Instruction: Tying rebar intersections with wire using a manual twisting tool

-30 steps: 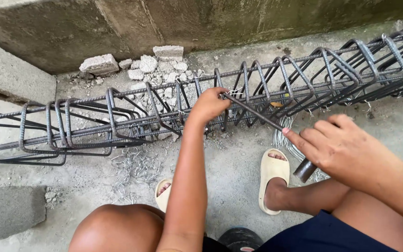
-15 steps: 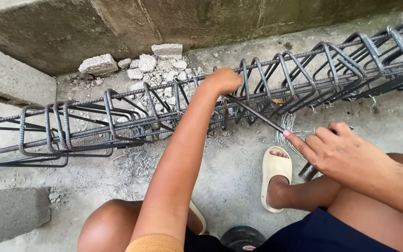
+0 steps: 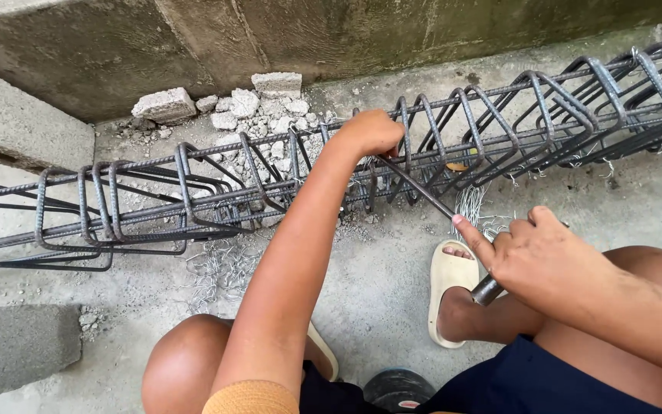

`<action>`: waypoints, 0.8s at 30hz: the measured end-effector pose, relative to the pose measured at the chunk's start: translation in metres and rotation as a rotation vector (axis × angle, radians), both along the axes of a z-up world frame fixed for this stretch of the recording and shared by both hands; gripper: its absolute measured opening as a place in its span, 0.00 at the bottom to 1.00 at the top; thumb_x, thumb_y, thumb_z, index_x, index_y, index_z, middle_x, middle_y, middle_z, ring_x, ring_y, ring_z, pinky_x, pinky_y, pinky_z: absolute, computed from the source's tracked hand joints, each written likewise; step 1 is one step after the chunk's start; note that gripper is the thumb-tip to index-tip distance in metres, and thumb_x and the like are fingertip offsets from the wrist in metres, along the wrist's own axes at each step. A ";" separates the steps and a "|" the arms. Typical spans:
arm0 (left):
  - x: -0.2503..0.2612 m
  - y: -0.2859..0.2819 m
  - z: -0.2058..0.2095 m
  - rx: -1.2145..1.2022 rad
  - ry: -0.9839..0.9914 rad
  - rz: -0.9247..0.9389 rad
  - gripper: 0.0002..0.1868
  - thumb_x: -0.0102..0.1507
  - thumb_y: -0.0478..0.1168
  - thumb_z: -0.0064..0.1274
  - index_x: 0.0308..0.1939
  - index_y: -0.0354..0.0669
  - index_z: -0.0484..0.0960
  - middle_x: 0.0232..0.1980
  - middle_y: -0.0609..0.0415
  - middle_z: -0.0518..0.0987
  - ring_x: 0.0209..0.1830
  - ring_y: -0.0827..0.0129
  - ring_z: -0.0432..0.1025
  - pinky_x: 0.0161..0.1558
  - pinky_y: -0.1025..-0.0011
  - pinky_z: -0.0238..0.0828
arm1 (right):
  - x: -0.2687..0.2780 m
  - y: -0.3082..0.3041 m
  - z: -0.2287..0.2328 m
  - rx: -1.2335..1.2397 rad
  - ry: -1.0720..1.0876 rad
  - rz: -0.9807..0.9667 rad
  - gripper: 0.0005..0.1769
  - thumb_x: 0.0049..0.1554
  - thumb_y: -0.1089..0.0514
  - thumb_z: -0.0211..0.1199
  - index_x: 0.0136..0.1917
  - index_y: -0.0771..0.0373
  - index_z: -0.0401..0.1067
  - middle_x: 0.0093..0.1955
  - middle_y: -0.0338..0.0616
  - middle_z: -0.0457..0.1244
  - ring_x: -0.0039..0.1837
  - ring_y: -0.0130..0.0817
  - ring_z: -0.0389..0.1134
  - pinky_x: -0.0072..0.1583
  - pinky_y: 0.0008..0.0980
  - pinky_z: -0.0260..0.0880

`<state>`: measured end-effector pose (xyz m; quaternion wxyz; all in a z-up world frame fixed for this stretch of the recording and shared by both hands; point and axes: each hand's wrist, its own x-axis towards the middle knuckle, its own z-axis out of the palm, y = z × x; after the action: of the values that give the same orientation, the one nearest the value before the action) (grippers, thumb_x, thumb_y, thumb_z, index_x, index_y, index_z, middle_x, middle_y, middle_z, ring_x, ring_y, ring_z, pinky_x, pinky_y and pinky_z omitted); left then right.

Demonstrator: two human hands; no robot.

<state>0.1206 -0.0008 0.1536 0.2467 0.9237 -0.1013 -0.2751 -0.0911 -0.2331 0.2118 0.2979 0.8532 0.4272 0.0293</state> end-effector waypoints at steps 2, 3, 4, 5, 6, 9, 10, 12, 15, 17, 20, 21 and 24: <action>-0.001 0.001 0.001 -0.012 0.017 -0.031 0.18 0.58 0.41 0.41 0.29 0.47 0.89 0.36 0.54 0.85 0.39 0.70 0.77 0.47 0.69 0.72 | 0.001 0.005 0.010 -0.004 0.047 -0.050 0.38 0.54 0.53 0.56 0.76 0.68 0.60 0.31 0.37 0.71 0.34 0.34 0.69 0.43 0.37 0.59; 0.000 0.003 0.003 -0.021 0.028 -0.062 0.17 0.61 0.40 0.40 0.31 0.47 0.88 0.35 0.57 0.85 0.39 0.75 0.78 0.50 0.68 0.73 | 0.003 0.008 0.016 -0.006 0.088 -0.101 0.39 0.54 0.51 0.56 0.75 0.67 0.60 0.32 0.37 0.72 0.34 0.35 0.71 0.44 0.38 0.60; 0.003 0.003 0.000 -0.024 0.022 -0.057 0.17 0.61 0.40 0.40 0.31 0.47 0.88 0.35 0.57 0.85 0.39 0.75 0.78 0.50 0.68 0.73 | 0.003 0.013 0.020 -0.009 0.083 -0.096 0.39 0.54 0.51 0.56 0.75 0.67 0.60 0.32 0.37 0.72 0.34 0.35 0.71 0.44 0.38 0.60; 0.005 0.003 -0.004 0.020 -0.025 -0.133 0.17 0.62 0.40 0.41 0.30 0.47 0.88 0.33 0.57 0.84 0.36 0.75 0.74 0.44 0.70 0.70 | 0.001 0.018 0.024 -0.012 0.049 -0.056 0.37 0.53 0.50 0.57 0.73 0.68 0.63 0.29 0.37 0.72 0.31 0.34 0.70 0.42 0.36 0.59; 0.007 0.002 -0.008 0.064 -0.073 -0.208 0.16 0.62 0.40 0.42 0.29 0.47 0.87 0.31 0.56 0.82 0.32 0.75 0.70 0.38 0.72 0.67 | 0.000 0.023 0.028 -0.015 0.016 -0.015 0.36 0.53 0.50 0.58 0.71 0.69 0.66 0.26 0.37 0.71 0.28 0.33 0.68 0.40 0.35 0.58; -0.004 0.003 0.004 -0.012 -0.004 -0.046 0.16 0.56 0.42 0.41 0.28 0.47 0.88 0.34 0.57 0.84 0.37 0.72 0.75 0.43 0.71 0.68 | 0.001 0.046 0.050 -0.034 0.175 -0.093 0.40 0.52 0.45 0.58 0.71 0.73 0.63 0.25 0.39 0.71 0.29 0.38 0.72 0.40 0.38 0.64; -0.004 0.003 0.006 -0.015 -0.007 -0.041 0.16 0.56 0.42 0.41 0.28 0.47 0.88 0.34 0.57 0.84 0.37 0.72 0.75 0.43 0.71 0.68 | 0.006 0.054 0.062 -0.037 0.173 -0.088 0.40 0.52 0.45 0.58 0.71 0.73 0.63 0.25 0.39 0.71 0.29 0.38 0.72 0.40 0.38 0.64; -0.005 0.002 0.007 -0.022 -0.015 -0.037 0.17 0.54 0.43 0.43 0.30 0.49 0.91 0.38 0.59 0.88 0.42 0.70 0.77 0.46 0.67 0.69 | 0.012 0.072 0.085 0.137 0.338 -0.113 0.66 0.37 0.17 0.61 0.67 0.77 0.64 0.27 0.48 0.71 0.24 0.43 0.74 0.30 0.39 0.76; 0.000 0.003 -0.003 -0.073 -0.014 -0.027 0.17 0.52 0.43 0.44 0.28 0.48 0.92 0.37 0.60 0.88 0.44 0.67 0.79 0.47 0.68 0.72 | 0.043 0.101 0.112 -0.044 0.485 -0.265 0.27 0.50 0.55 0.58 0.61 0.70 0.62 0.35 0.44 0.72 0.35 0.43 0.77 0.37 0.39 0.79; 0.007 0.003 -0.014 -0.185 0.043 -0.012 0.19 0.53 0.42 0.41 0.29 0.43 0.91 0.36 0.55 0.88 0.42 0.67 0.81 0.49 0.68 0.74 | 0.051 0.135 0.140 -0.127 0.500 -0.332 0.16 0.49 0.53 0.61 0.48 0.62 0.70 0.34 0.40 0.71 0.36 0.41 0.74 0.40 0.38 0.77; 0.028 0.003 -0.044 -0.308 0.074 -0.015 0.17 0.56 0.45 0.44 0.29 0.39 0.87 0.32 0.53 0.82 0.33 0.71 0.74 0.38 0.71 0.67 | 0.072 0.176 0.155 -0.238 0.514 -0.396 0.14 0.49 0.42 0.68 0.37 0.52 0.81 0.33 0.34 0.71 0.35 0.35 0.70 0.40 0.35 0.74; 0.036 0.000 -0.058 -0.322 0.051 -0.037 0.17 0.57 0.50 0.50 0.28 0.40 0.83 0.28 0.55 0.77 0.26 0.75 0.65 0.26 0.73 0.57 | 0.080 0.187 0.155 -0.268 0.518 -0.398 0.19 0.51 0.33 0.71 0.39 0.48 0.83 0.32 0.31 0.71 0.33 0.31 0.69 0.38 0.32 0.73; 0.011 0.012 -0.018 -0.237 0.122 0.085 0.18 0.55 0.49 0.58 0.39 0.39 0.83 0.40 0.52 0.79 0.40 0.72 0.70 0.41 0.75 0.63 | 0.097 0.217 0.169 -0.113 0.596 -0.450 0.28 0.44 0.38 0.81 0.59 0.28 0.78 0.45 0.32 0.75 0.44 0.37 0.75 0.56 0.40 0.74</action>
<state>0.1313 0.0111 0.1356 0.3710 0.8731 -0.0788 -0.3063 0.0060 -0.0157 0.3806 0.2059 0.8790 0.2979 -0.3100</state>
